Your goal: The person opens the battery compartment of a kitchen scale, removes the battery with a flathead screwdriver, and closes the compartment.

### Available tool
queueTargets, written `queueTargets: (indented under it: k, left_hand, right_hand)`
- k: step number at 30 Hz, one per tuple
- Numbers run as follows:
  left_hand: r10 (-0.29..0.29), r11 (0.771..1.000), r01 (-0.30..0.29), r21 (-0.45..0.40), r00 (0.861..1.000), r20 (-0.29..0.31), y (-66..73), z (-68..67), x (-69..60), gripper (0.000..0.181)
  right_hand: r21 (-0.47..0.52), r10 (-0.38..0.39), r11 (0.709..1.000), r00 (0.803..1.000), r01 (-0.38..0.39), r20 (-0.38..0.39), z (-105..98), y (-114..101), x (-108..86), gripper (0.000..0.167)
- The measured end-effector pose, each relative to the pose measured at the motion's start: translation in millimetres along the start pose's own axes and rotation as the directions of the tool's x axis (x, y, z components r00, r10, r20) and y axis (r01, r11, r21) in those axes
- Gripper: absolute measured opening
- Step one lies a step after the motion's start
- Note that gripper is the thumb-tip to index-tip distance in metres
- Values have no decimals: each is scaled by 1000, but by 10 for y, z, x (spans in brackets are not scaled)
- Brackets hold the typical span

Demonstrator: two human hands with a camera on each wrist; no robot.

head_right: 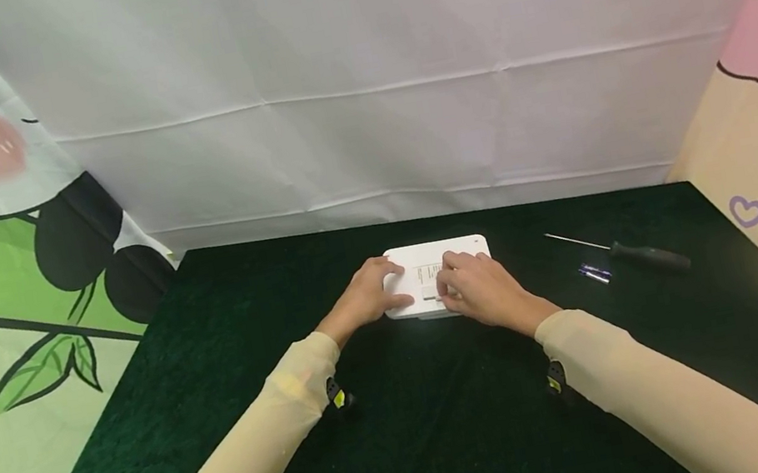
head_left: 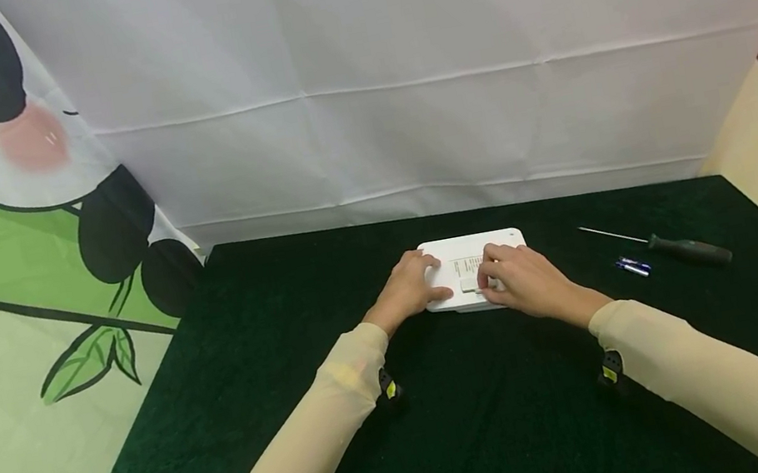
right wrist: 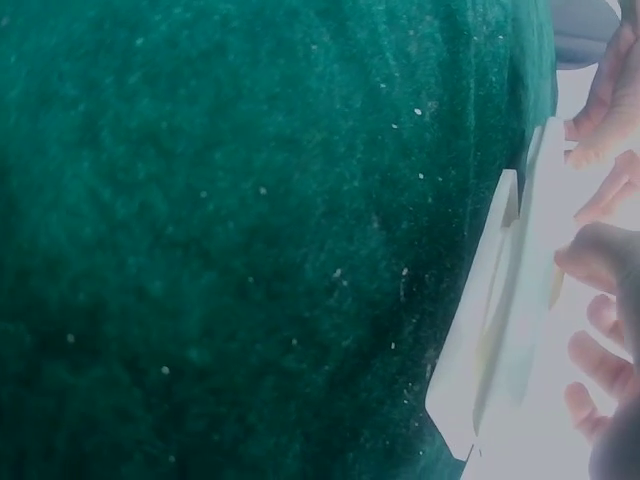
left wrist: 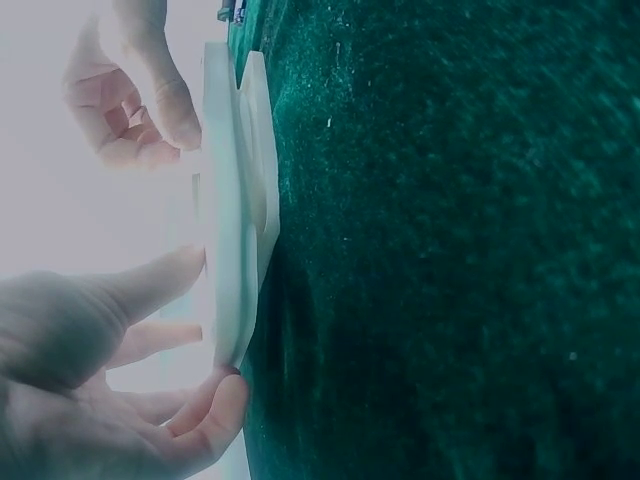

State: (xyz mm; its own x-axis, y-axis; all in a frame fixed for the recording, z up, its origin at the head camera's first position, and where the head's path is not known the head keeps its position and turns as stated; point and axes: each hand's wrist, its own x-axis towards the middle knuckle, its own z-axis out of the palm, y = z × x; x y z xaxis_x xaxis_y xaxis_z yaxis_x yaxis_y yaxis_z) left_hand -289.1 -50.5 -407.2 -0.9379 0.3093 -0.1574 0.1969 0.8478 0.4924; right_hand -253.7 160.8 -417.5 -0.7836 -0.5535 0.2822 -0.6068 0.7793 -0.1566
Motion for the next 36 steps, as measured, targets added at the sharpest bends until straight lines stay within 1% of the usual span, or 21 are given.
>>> queueTargets:
  k: [3,6,9,12,14,17,19,21,23,25,27,29,32,33,36]
  left_hand:
    - [0,1000,0,3,1000,0,-5,3,-3,56]
    - [7,1000,-7,14,1000,1,-4,3,-4,56]
    - [13,1000,-13,25,1000,4,-5,1,-7,56]
    - [13,999,-13,29,1000,4,-2,-3,-13,56]
    - [9,1000,-9,28,1000,3,2,-5,-17,56]
    - [4,1000,-4,27,1000,3,8,-7,-22,56]
    - [2,1000,-2,29,1000,5,11,-10,-24,56]
    - [-2,1000,1,29,1000,8,7,-13,-25,57]
    - [2,1000,-2,27,1000,15,-3,-20,-19,58]
    - [18,1000,-19,19,1000,21,-40,-31,-11,58]
    - [44,999,-45,4,999,17,-110,-52,4,59]
    - [76,997,-76,-6,997,1,-204,-91,23,58]
    - [103,994,-104,-25,994,-30,-366,-172,58,53]
    - [108,994,-108,-26,994,-33,-415,-201,70,52]
    - [113,993,-114,-15,993,-14,-538,-265,105,50]
  right_hand:
    - [46,31,998,999,-31,12,-3,5,1,10]
    - [65,85,994,996,-86,9,-1,32,8,21]
    - [19,155,988,988,-156,14,-5,72,30,44]
    - [-31,212,977,976,-211,40,-14,111,48,64]
    - [-42,241,970,968,-238,75,-5,130,49,71]
    - [-42,273,962,956,-270,112,26,152,36,76]
    - [-49,275,961,955,-271,110,48,167,30,78]
    - [-48,263,965,960,-260,91,60,186,27,79]
    - [-22,261,965,963,-260,67,61,221,20,78]
    - [23,276,961,960,-277,57,48,274,-2,74]
    - [86,307,946,950,-311,58,18,342,-34,69]
    - [138,339,928,938,-345,67,-29,428,-78,62]
    - [204,372,899,922,-387,110,-111,562,-141,54]
    - [220,375,892,918,-396,130,-133,607,-163,53]
    - [270,346,881,919,-388,190,-182,715,-220,51]
